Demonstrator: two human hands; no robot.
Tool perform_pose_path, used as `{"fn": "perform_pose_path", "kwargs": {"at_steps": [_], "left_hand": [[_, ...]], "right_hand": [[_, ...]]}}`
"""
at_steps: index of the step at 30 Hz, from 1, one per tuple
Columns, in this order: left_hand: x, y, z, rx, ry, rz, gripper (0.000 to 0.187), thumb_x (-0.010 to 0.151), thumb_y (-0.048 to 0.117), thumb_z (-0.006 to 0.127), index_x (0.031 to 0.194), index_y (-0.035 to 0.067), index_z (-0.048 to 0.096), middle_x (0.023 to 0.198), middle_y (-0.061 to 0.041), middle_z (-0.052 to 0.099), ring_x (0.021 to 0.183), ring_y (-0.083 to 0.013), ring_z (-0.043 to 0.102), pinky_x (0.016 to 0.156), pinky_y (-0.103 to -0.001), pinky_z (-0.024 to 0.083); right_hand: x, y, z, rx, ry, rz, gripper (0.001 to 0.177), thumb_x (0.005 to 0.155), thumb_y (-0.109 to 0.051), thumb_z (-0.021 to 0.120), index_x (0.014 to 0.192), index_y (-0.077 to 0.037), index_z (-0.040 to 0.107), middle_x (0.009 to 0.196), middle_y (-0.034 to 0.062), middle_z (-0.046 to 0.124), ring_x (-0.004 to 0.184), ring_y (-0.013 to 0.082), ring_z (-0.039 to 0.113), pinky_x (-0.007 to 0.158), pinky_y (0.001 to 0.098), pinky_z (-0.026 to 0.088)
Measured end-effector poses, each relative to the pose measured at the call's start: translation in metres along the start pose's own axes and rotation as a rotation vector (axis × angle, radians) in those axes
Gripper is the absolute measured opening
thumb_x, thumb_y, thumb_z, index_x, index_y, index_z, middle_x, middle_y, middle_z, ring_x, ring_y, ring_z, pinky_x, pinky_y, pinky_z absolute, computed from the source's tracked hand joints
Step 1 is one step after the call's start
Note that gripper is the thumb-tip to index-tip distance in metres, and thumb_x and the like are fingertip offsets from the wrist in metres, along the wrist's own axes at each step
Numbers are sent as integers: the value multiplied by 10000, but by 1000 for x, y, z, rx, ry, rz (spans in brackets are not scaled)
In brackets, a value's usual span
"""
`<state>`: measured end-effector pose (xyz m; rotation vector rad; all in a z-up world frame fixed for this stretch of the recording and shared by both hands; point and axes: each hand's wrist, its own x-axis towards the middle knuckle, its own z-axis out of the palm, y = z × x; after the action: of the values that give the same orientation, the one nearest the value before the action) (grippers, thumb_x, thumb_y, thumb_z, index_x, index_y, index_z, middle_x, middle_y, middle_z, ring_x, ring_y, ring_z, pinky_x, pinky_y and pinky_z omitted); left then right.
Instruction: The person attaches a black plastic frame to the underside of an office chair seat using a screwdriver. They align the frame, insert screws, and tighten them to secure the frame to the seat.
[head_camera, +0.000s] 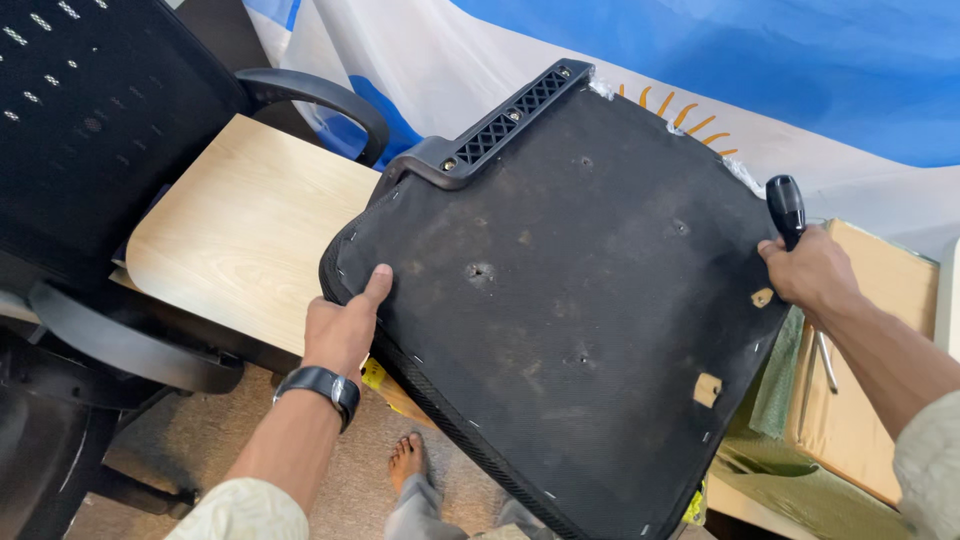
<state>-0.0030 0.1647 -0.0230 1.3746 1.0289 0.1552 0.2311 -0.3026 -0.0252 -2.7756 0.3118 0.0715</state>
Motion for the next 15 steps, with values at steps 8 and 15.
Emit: {"fn": "perform_pose_path", "kwargs": {"at_steps": [8, 15], "left_hand": [[-26, -8, -12, 455, 220, 61, 1270, 628, 541, 921, 1512, -60, 236, 1437, -325, 405, 1316, -415, 450, 1096, -462, 383], [64, 44, -9, 650, -65, 694, 1081, 778, 579, 808, 1531, -46, 349, 1510, -335, 390, 1403, -429, 414, 1152, -467, 367]], "right_hand": [[-14, -3, 7, -105, 149, -131, 522, 1000, -337, 658, 1293, 87, 579, 1241, 352, 598, 1153, 529, 573, 977, 572, 453], [-144, -19, 3, -96, 377, -118, 519, 948, -363, 701, 1171, 98, 617, 1209, 346, 582, 1058, 525, 584, 867, 571, 467]]}}
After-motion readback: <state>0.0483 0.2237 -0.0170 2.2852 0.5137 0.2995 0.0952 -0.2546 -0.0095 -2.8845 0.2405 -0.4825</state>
